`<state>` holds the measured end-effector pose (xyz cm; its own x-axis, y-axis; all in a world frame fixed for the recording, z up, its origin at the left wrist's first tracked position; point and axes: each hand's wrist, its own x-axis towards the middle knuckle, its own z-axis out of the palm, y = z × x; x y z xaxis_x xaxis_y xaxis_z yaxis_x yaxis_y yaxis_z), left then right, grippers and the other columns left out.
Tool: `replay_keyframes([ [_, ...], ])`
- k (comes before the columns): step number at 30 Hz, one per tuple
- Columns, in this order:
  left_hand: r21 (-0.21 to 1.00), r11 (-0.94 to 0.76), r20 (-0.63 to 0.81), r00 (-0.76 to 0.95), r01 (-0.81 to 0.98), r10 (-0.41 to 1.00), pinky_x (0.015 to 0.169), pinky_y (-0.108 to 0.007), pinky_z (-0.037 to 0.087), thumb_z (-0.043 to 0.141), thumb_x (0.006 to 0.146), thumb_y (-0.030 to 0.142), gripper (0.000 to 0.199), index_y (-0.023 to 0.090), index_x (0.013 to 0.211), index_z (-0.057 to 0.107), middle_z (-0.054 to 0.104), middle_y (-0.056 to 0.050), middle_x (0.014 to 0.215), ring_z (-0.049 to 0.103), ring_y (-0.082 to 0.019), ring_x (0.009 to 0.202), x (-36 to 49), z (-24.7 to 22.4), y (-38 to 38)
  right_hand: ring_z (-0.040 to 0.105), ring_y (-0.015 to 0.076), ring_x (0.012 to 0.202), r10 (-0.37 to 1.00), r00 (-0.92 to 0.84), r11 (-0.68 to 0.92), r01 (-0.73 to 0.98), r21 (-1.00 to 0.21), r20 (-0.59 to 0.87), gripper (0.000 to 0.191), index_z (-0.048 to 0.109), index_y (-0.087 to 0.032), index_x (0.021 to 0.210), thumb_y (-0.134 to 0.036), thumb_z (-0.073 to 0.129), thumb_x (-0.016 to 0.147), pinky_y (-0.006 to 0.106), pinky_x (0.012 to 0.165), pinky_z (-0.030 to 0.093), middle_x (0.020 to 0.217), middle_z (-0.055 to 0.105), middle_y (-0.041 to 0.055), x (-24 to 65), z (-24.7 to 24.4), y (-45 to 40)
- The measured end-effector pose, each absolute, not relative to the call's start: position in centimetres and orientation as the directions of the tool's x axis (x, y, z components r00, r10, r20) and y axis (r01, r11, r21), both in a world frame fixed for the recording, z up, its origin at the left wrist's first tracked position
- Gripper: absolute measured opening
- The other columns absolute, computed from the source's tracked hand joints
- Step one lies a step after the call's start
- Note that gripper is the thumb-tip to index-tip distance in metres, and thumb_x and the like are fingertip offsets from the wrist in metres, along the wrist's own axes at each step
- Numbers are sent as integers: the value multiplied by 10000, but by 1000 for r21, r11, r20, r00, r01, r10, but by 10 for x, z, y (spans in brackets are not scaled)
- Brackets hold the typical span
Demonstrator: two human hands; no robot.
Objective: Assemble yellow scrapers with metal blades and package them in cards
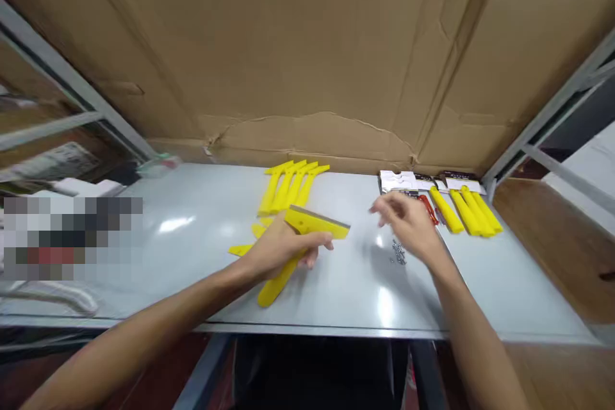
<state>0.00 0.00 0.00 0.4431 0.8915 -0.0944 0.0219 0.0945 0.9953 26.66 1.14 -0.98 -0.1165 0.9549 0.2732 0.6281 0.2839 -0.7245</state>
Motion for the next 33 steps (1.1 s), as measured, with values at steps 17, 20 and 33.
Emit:
replay_keyframes([
  [17,867,494,-397,514,-62,760,345,-179,449,736,735,206,182,58,632,716,679,-98,505,568,-123,348,1,-40,16,689,337,878,965,218,-237,963,125,147,395,667,-125,1207,-392,521,955,370,713,442,945,738,209,349,-30,51],
  [20,857,510,-407,523,-65,749,344,-177,442,728,739,206,192,55,621,716,668,-97,488,557,-121,341,1,-39,14,642,236,686,917,232,-154,956,-248,324,443,610,-182,1364,-309,503,954,324,644,439,784,708,94,348,-11,43],
  [33,852,523,-433,563,2,704,426,-185,513,709,760,217,220,33,648,753,695,-133,537,652,-156,442,2,-53,14,374,43,362,798,451,435,29,-900,400,353,612,-286,1202,-507,684,936,165,309,299,730,632,-52,275,-8,24],
])
